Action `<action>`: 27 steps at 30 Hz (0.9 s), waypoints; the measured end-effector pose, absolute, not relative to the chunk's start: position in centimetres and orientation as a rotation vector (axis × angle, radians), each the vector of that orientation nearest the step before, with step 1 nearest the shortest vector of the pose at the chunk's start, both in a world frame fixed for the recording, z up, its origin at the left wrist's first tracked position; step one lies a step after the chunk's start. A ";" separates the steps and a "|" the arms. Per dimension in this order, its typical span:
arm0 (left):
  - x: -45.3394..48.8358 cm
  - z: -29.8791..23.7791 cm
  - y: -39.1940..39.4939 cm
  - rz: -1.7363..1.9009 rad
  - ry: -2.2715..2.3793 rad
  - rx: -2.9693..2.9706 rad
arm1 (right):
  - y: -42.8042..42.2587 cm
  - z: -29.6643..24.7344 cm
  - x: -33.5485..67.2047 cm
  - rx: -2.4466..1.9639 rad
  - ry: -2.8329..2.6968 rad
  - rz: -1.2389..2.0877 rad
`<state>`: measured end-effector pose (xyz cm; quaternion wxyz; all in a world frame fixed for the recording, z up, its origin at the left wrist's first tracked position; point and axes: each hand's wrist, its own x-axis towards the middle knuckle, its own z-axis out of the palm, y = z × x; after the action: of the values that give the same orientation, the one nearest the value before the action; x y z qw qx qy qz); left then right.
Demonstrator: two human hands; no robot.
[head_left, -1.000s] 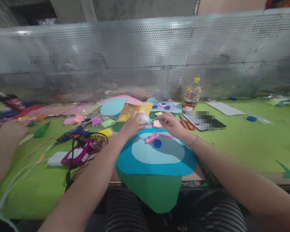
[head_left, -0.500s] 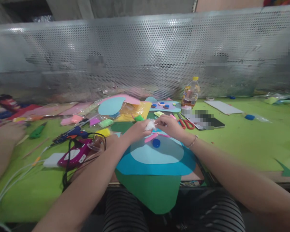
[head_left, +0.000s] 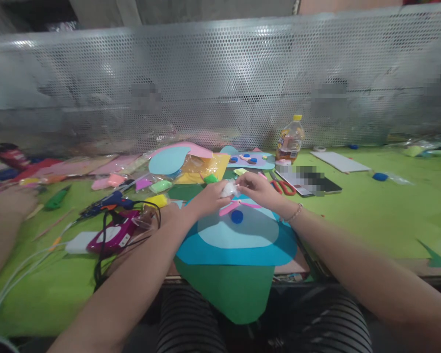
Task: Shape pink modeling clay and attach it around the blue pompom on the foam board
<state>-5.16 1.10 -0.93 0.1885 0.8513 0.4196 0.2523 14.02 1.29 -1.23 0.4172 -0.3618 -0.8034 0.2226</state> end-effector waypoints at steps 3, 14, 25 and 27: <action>-5.1 -0.9 0.9 0.700 1.198 2.384 | 1.6 -1.4 14.1 -0.879 -2.025 0.540; -4.7 -1.3 1.0 0.750 1.237 2.318 | 1.0 -0.8 14.0 -0.892 -1.812 0.748; -4.6 -1.3 0.9 0.733 1.220 2.332 | 0.9 -0.7 13.8 -1.003 -1.906 0.533; -4.5 -1.3 0.8 0.745 1.230 2.315 | 1.3 -1.1 13.9 -0.979 -1.968 0.428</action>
<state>-4.50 0.82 -1.30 0.2064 0.8311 0.4417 0.2675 13.85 1.35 -1.07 0.4358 -0.3935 -0.7910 0.1721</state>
